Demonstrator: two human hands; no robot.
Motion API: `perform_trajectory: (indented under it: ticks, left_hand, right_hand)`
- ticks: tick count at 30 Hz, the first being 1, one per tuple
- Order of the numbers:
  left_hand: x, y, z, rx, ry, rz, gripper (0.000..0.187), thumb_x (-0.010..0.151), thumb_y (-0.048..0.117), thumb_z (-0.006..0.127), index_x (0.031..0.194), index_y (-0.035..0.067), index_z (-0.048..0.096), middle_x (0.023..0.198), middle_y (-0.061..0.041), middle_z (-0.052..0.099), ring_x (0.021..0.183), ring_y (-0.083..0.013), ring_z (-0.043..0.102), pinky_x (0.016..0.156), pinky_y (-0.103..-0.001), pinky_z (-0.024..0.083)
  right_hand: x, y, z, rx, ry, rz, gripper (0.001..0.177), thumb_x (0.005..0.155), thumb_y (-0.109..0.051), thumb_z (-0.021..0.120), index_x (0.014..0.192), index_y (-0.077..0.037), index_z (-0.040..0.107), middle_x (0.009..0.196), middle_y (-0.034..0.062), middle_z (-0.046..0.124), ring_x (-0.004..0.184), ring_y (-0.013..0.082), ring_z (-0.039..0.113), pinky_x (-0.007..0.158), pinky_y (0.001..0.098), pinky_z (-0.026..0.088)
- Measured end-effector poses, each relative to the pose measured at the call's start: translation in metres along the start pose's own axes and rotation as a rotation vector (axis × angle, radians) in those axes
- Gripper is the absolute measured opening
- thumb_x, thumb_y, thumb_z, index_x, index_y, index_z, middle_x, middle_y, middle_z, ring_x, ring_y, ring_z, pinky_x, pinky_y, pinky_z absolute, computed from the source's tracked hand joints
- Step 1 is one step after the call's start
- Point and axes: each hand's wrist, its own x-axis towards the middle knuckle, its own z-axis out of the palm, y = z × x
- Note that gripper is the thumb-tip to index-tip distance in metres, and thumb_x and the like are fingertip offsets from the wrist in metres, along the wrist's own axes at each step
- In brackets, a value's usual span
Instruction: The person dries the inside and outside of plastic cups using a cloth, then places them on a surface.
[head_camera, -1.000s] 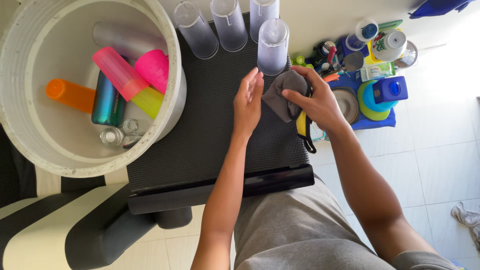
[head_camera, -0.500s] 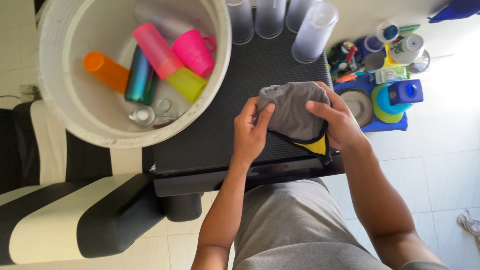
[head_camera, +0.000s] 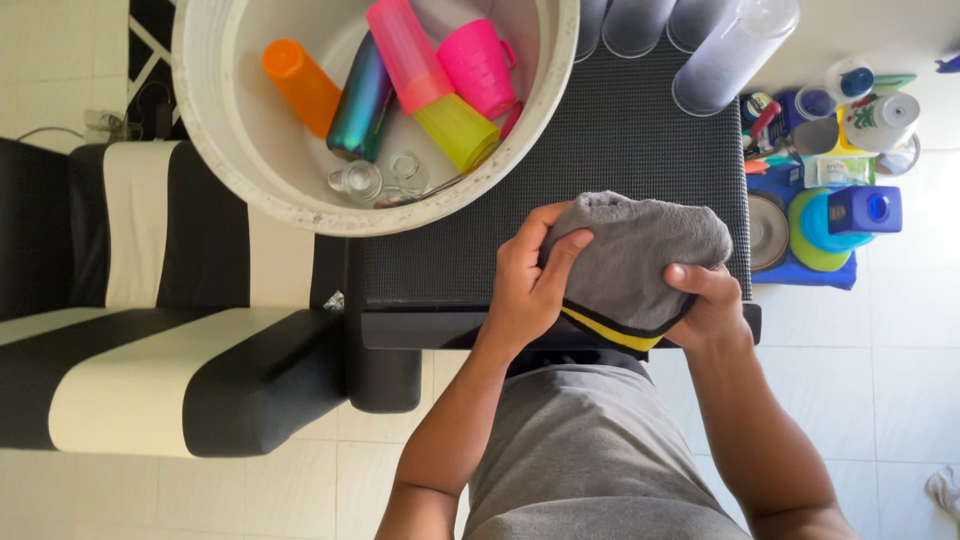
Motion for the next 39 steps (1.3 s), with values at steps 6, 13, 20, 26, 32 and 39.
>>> perform_trajectory:
  ticks: [6,13,20,26,32,39]
  left_hand:
    - [0.012,0.036,-0.011,0.218,0.065,0.044,0.038,0.102,0.019,0.069,0.135,0.003,0.060,0.119,-0.013,0.072,0.100,-0.0156,0.071,0.087,-0.029,0.059]
    - [0.075,0.050,-0.063,0.597,0.091,0.292,0.021,0.107,0.017,0.069,0.125,0.008,0.063,0.110,-0.009,0.071,0.097,-0.0201,0.073,0.086,-0.035,0.059]
    - [0.194,-0.005,-0.122,1.126,-0.054,0.551,0.027,0.098,0.005,0.073,0.123,0.005,0.064,0.120,-0.011,0.068,0.111,-0.0325,0.064,0.090,-0.045,0.052]
    - [0.277,-0.078,-0.145,1.519,-0.274,0.443,0.040,0.076,0.004,0.076,0.115,0.005,0.067,0.121,-0.015,0.065,0.118,-0.0338,0.059,0.095,-0.050,0.047]
    - [0.318,-0.121,-0.141,1.673,-0.522,0.236,0.056,0.068,0.014,0.078,0.123,0.011,0.066,0.125,-0.015,0.061,0.124,-0.0335,0.054,0.103,-0.057,0.036]
    - [0.340,-0.176,-0.139,1.717,-0.552,0.277,0.027,0.102,0.019,0.058,0.126,0.021,0.069,0.126,-0.010,0.068,0.124,-0.0322,0.059,0.106,-0.062,0.033]
  right_hand:
    - [0.008,-0.011,-0.005,-0.019,0.037,0.017,0.043,0.097,0.000,0.062,0.139,0.007,0.058,0.134,0.0222,0.066,0.123,0.0346,0.066,0.108,0.0477,0.053]
    - [0.017,-0.026,-0.001,0.004,0.034,-0.021,0.041,0.100,-0.002,0.060,0.140,0.008,0.056,0.135,0.0236,0.065,0.124,0.0354,0.066,0.107,0.0490,0.053]
    - [0.012,-0.022,-0.006,0.015,0.064,-0.064,0.040,0.101,-0.002,0.061,0.139,0.010,0.056,0.134,0.0245,0.066,0.123,0.0360,0.066,0.107,0.0490,0.053]
    - [0.013,-0.006,0.001,0.027,0.167,-0.139,0.043,0.097,-0.004,0.060,0.139,0.008,0.056,0.133,0.0226,0.066,0.121,0.0352,0.066,0.107,0.0483,0.052]
    - [0.010,0.021,0.009,0.084,0.310,-0.207,0.041,0.099,-0.005,0.058,0.137,0.008,0.056,0.132,0.0231,0.066,0.120,0.0356,0.067,0.105,0.0479,0.052]
    - [0.005,0.043,0.012,0.084,0.392,-0.292,0.038,0.099,-0.005,0.058,0.135,0.007,0.057,0.131,0.0221,0.066,0.119,0.0349,0.067,0.104,0.0480,0.053]
